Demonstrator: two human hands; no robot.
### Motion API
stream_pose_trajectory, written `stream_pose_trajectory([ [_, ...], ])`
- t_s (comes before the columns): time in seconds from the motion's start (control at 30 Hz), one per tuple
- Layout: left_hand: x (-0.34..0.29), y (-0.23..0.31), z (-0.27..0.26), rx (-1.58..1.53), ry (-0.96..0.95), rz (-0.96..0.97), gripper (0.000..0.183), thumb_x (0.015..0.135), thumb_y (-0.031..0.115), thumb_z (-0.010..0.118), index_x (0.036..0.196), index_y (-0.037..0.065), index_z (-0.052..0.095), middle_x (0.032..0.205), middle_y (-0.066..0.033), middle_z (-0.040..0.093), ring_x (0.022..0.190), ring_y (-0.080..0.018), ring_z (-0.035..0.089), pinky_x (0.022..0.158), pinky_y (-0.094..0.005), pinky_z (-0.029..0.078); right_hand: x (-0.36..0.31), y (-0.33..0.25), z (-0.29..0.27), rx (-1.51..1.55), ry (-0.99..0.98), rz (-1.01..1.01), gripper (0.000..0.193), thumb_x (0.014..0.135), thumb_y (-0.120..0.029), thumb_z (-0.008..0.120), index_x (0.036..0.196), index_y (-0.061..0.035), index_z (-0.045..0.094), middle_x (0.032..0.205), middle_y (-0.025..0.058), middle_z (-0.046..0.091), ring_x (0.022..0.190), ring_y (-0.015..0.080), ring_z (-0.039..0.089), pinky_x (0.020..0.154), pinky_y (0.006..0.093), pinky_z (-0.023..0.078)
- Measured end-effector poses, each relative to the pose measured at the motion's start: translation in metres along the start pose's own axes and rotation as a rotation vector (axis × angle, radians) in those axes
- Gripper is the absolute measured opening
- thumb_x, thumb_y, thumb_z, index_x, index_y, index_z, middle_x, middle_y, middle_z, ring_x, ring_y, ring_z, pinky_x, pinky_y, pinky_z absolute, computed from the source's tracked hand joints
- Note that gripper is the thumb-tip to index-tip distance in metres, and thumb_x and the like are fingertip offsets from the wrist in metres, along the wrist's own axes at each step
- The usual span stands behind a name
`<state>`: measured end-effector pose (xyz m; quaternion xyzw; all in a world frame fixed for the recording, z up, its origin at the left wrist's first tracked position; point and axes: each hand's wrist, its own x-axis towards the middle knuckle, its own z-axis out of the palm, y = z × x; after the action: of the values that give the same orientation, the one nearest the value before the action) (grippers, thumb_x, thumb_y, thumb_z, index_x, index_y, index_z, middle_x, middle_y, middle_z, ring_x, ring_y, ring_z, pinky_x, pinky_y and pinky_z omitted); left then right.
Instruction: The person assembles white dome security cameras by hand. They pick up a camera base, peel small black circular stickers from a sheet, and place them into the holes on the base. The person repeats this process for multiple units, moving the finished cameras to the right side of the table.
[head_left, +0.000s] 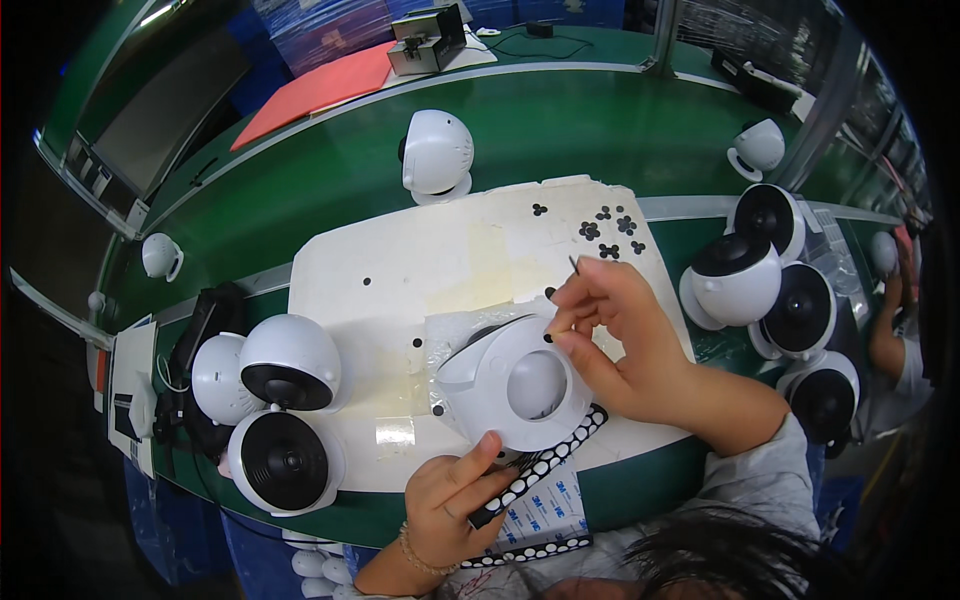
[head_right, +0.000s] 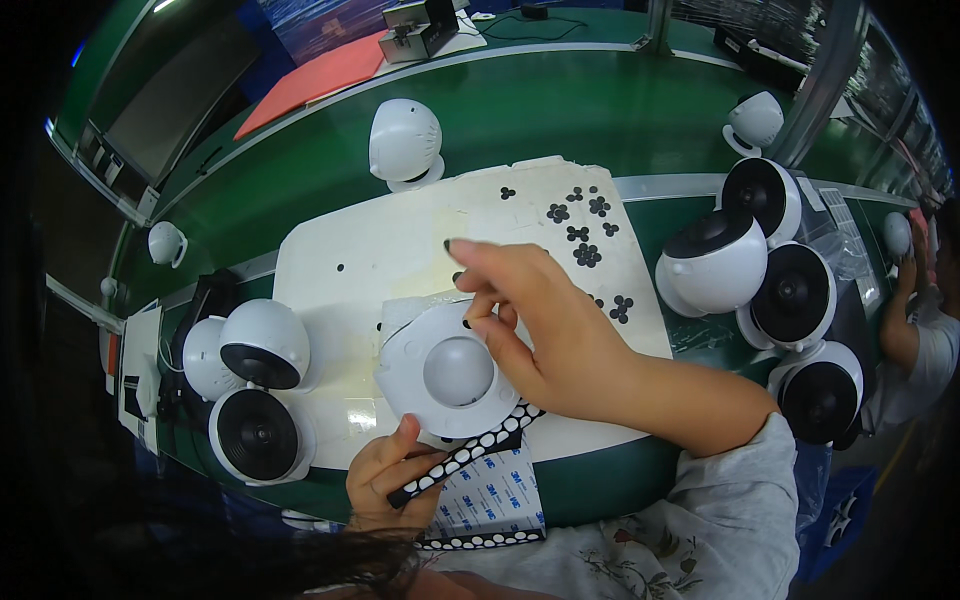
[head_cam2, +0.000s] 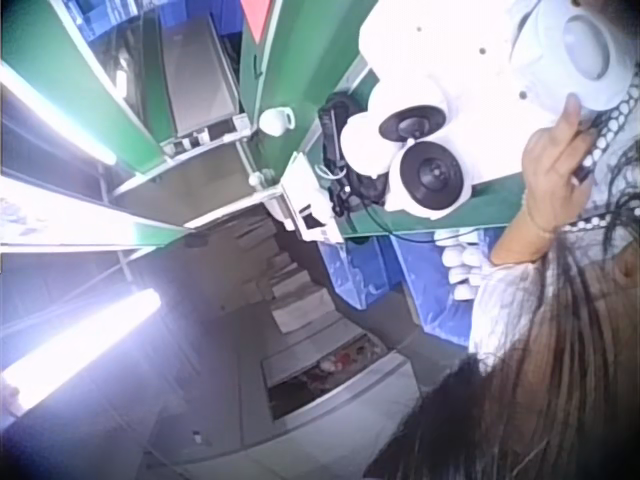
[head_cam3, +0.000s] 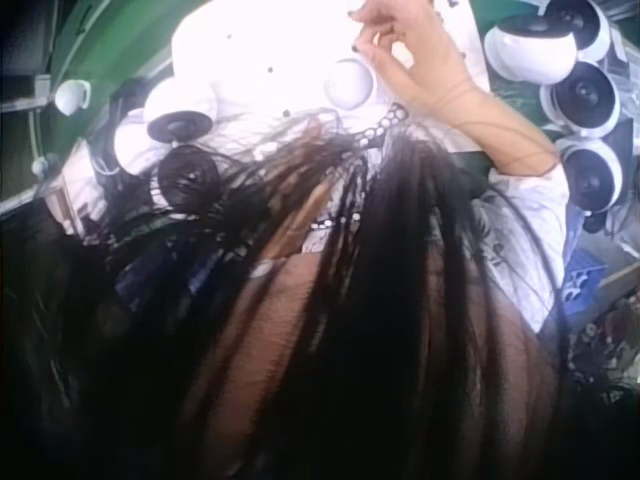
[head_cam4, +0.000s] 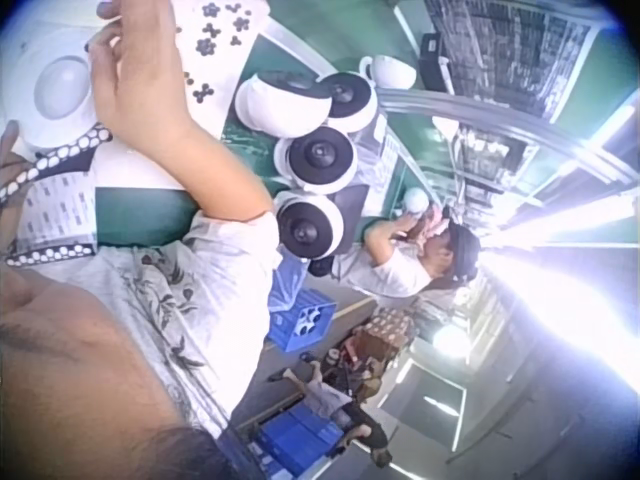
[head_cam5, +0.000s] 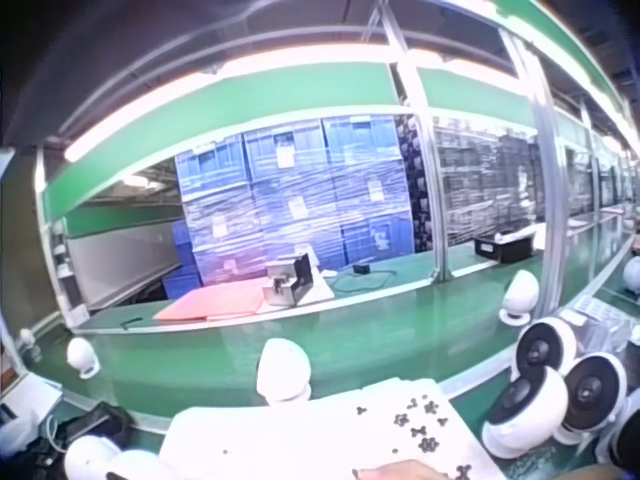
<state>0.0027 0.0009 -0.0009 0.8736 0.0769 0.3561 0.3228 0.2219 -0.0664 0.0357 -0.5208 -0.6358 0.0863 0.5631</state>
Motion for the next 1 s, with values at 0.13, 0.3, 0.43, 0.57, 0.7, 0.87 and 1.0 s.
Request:
stream_pose_trajectory([
  [0.13, -0.002, -0.001, 0.001, 0.002, 0.03, 0.001, 0.033, 0.047, 0.003, 0.064, 0.081, 0.003, 0.065, 0.119, -0.0125, 0.053, 0.06, -0.0185, 0.056, 0.055, -0.0276, 0.043, 0.006, -0.014, -0.006, -0.422, -0.097, -0.206, 0.056, 0.074, 0.006, 0.054, 0.125, -0.0044, 0.034, 0.09, 0.0089, 0.055, 0.081, 0.0228, 0.055, 0.075, 0.0321, 0.042],
  [0.3, -0.001, 0.0, -0.001, 0.023, 0.0, 0.009, 0.034, 0.048, 0.004, 0.064, 0.082, 0.003, 0.065, 0.119, -0.0127, 0.053, 0.06, -0.0182, 0.056, 0.055, -0.0275, 0.042, 0.011, -0.016, -0.003, -0.107, -0.024, -0.024, 0.057, 0.076, 0.005, 0.053, 0.127, -0.0043, 0.03, 0.085, 0.0054, 0.057, 0.092, 0.0216, 0.053, 0.087, 0.0358, 0.033],
  [0.43, 0.001, 0.0, -0.001, 0.013, 0.003, 0.032, 0.033, 0.049, 0.004, 0.064, 0.083, 0.004, 0.065, 0.118, -0.0126, 0.053, 0.058, -0.018, 0.055, 0.054, -0.0278, 0.042, 0.023, -0.017, 0.007, -0.014, -0.194, -0.02, 0.062, 0.079, 0.002, 0.055, 0.129, -0.0002, 0.018, 0.081, 0.0062, 0.053, 0.088, 0.0203, 0.054, 0.089, 0.0351, 0.036],
  [0.57, 0.0, -0.001, 0.0, 0.014, -0.002, 0.014, 0.032, 0.05, 0.003, 0.063, 0.082, 0.004, 0.065, 0.118, -0.0124, 0.054, 0.056, -0.0177, 0.054, 0.053, -0.0274, 0.042, 0.022, -0.016, 0.016, 0.1, -0.233, 0.11, 0.059, 0.077, 0.003, 0.053, 0.128, -0.0021, 0.023, 0.082, 0.0045, 0.055, 0.092, 0.0204, 0.053, 0.092, 0.0366, 0.03],
  [0.7, 0.002, 0.001, -0.001, 0.021, 0.002, 0.012, 0.031, 0.051, 0.003, 0.063, 0.082, 0.005, 0.065, 0.118, -0.0125, 0.054, 0.055, -0.0174, 0.053, 0.052, -0.0271, 0.042, 0.022, -0.015, 0.021, 0.103, -0.192, 0.104, 0.058, 0.076, 0.005, 0.053, 0.127, -0.0036, 0.026, 0.081, 0.0035, 0.055, 0.092, 0.0206, 0.053, 0.093, 0.0375, 0.027],
  [0.87, 0.003, 0.003, -0.001, 0.024, -0.004, 0.004, 0.03, 0.051, 0.002, 0.063, 0.08, 0.005, 0.065, 0.119, -0.012, 0.053, 0.056, -0.018, 0.054, 0.053, -0.0276, 0.042, 0.016, -0.028, 0.014, -0.274, -0.174, -0.045, 0.053, 0.075, -0.003, 0.058, 0.123, -0.0065, 0.037, 0.095, 0.0063, 0.058, 0.106, 0.0239, 0.049, 0.094, 0.0399, 0.025],
  [1.0, 0.002, 0.0, 0.0, 0.044, 0.012, 0.008, 0.029, 0.05, 0.002, 0.063, 0.079, 0.005, 0.065, 0.12, -0.0115, 0.052, 0.058, -0.0186, 0.055, 0.054, -0.0284, 0.042, 0.001, -0.035, 0.003, -0.399, -0.137, -0.038, 0.032, 0.074, -0.012, 0.062, 0.106, -0.0104, 0.057, 0.117, 0.0096, 0.051, 0.121, 0.0304, 0.035, 0.097, 0.0433, 0.021],
])
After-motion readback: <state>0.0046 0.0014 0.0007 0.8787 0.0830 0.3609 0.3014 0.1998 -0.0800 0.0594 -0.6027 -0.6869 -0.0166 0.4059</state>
